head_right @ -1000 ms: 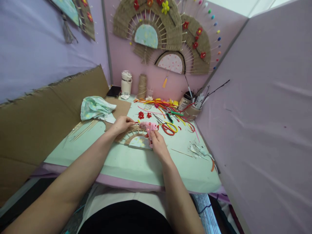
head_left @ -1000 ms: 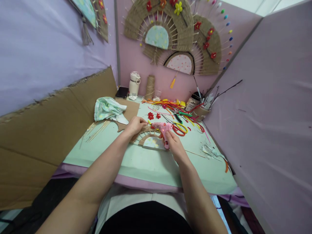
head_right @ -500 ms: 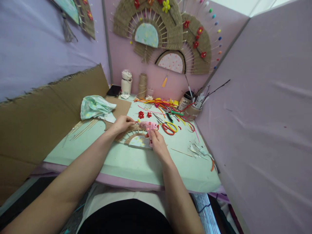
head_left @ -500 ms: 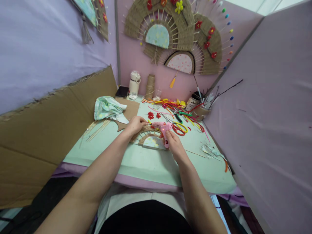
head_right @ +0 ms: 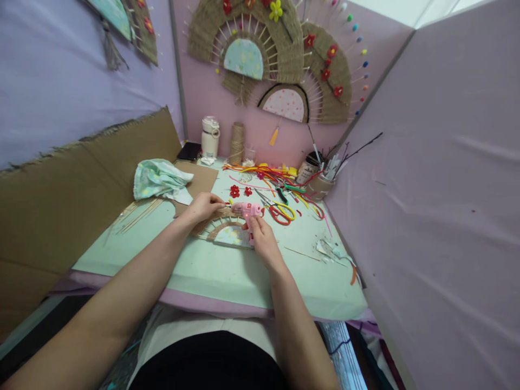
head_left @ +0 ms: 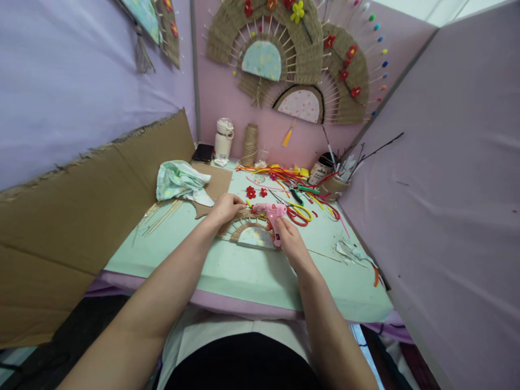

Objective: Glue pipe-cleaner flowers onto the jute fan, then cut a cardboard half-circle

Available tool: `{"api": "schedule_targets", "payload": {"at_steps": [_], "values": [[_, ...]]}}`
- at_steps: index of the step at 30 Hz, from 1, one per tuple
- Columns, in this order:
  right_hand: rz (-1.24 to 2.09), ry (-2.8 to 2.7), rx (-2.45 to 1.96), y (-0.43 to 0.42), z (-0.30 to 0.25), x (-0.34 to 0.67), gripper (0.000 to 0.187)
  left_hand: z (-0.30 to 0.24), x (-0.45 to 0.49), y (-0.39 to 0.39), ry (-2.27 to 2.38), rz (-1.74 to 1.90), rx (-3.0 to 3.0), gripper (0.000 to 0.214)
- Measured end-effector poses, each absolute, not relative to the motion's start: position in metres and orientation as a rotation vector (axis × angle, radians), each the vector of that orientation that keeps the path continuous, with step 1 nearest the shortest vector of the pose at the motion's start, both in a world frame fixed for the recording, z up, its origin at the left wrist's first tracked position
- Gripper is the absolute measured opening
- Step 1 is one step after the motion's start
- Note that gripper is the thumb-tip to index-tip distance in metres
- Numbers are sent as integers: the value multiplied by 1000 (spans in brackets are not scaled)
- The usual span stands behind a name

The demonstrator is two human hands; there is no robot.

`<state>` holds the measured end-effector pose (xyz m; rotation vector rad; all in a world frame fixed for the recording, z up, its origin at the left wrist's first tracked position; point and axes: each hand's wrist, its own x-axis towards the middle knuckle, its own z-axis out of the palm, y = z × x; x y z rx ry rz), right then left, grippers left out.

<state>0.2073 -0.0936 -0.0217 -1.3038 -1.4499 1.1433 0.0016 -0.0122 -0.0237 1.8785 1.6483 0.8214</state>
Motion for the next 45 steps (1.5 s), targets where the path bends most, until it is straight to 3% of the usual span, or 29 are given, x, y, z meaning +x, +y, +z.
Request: {"api": "schedule_targets", "payload": {"at_steps": [45], "values": [[1146, -1431, -1320, -96, -19, 207, 43, -23, 2, -13, 1655, 817, 1884, 21]]}}
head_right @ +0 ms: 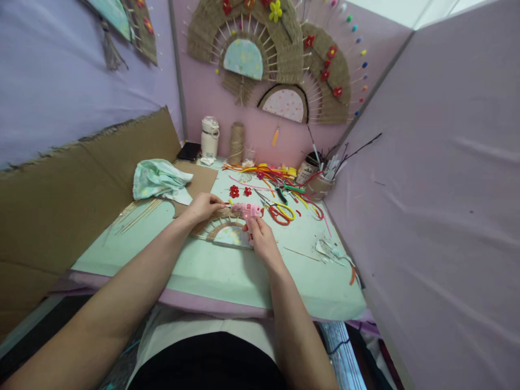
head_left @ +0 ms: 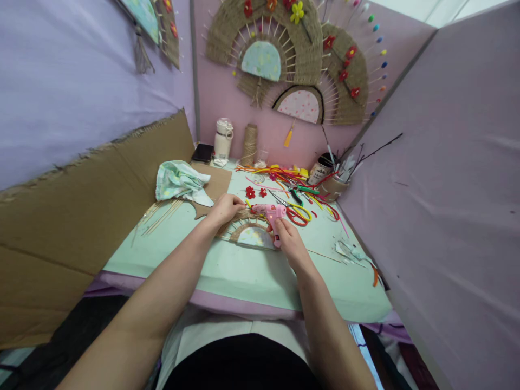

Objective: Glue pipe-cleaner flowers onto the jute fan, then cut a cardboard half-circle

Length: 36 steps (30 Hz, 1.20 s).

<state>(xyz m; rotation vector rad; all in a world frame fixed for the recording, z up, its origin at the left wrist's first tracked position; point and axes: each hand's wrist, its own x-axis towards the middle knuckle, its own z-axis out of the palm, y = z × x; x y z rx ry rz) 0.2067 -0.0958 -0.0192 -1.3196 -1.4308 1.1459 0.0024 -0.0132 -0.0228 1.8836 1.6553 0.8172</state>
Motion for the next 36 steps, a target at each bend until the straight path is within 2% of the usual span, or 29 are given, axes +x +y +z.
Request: {"api": "schedule_targets", "payload": {"at_steps": [22, 36], "values": [[1028, -1462, -1363, -101, -20, 218, 38, -25, 2, -9, 1708, 838, 1896, 16], [978, -1425, -1351, -116, -8, 232, 37, -30, 5, -8, 1807, 579, 2077, 18]]}}
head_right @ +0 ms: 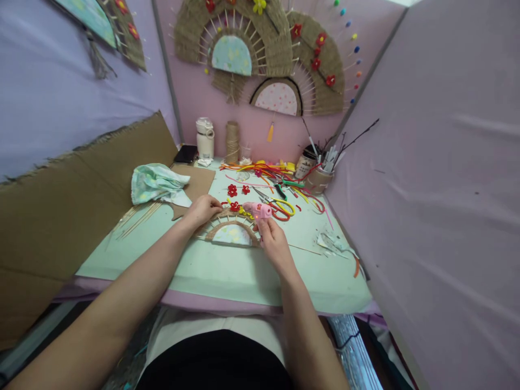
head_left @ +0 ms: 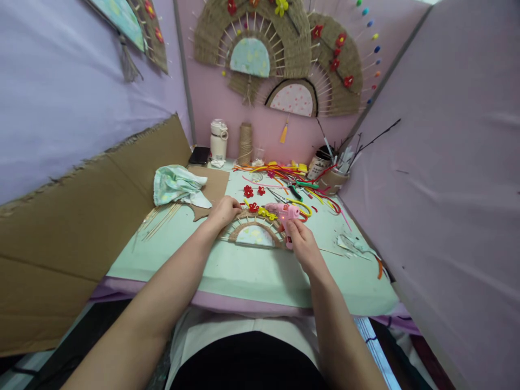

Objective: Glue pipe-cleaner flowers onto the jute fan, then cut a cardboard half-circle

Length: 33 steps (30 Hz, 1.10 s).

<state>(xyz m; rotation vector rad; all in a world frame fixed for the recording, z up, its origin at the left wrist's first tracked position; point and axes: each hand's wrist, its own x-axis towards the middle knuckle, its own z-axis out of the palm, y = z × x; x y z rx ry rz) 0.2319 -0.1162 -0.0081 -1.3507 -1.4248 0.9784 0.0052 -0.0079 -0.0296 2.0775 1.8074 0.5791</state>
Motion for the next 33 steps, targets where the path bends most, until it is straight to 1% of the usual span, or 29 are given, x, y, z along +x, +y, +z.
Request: {"api": "schedule_targets", "payload": {"at_steps": [11, 20, 27, 33], "values": [[981, -1426, -1343, -116, -9, 232, 36, -26, 7, -10, 1740, 565, 2205, 16], [999, -1401, -1346, -117, -10, 233, 39, -31, 3, -7, 1730, 502, 2348, 22], [1000, -1393, -1337, -116, -12, 234, 38, -29, 3, -11, 1718, 546, 2363, 25], [995, -1397, -1341, -116, -12, 234, 39, -31, 8, -9, 1660, 534, 2373, 25]]}}
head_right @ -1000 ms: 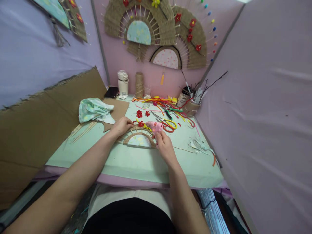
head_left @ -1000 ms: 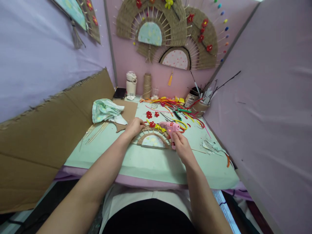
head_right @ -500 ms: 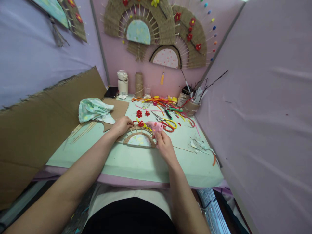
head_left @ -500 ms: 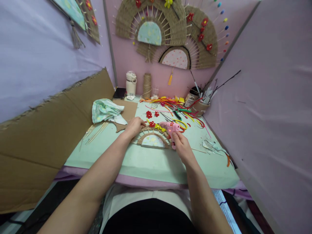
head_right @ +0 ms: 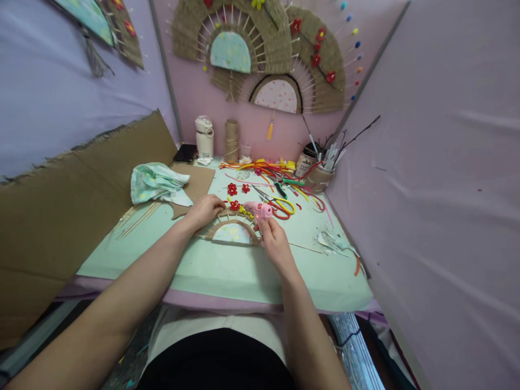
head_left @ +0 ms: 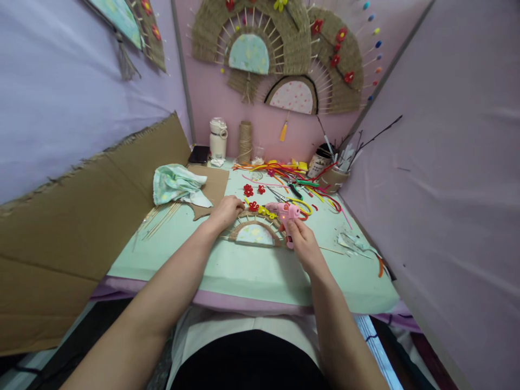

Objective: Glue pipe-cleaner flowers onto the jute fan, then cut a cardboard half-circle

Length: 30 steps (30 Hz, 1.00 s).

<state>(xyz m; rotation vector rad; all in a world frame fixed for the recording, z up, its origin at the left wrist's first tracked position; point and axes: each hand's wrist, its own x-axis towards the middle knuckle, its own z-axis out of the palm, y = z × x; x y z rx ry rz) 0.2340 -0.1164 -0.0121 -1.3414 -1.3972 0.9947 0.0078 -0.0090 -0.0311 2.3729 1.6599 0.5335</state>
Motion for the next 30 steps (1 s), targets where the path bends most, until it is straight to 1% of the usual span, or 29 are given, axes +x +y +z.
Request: {"api": "schedule_targets", "payload": {"at_steps": [11, 22, 30], "values": [[974, -1406, -1354, -118, -9, 234, 39, -36, 7, -5, 1623, 537, 2386, 27], [974, -1407, -1348, -117, -11, 235, 39, -30, 8, -10, 1693, 527, 2328, 22], [969, -1416, -1345, -116, -12, 235, 40, -29, 7, -12, 1650, 517, 2382, 25]]}}
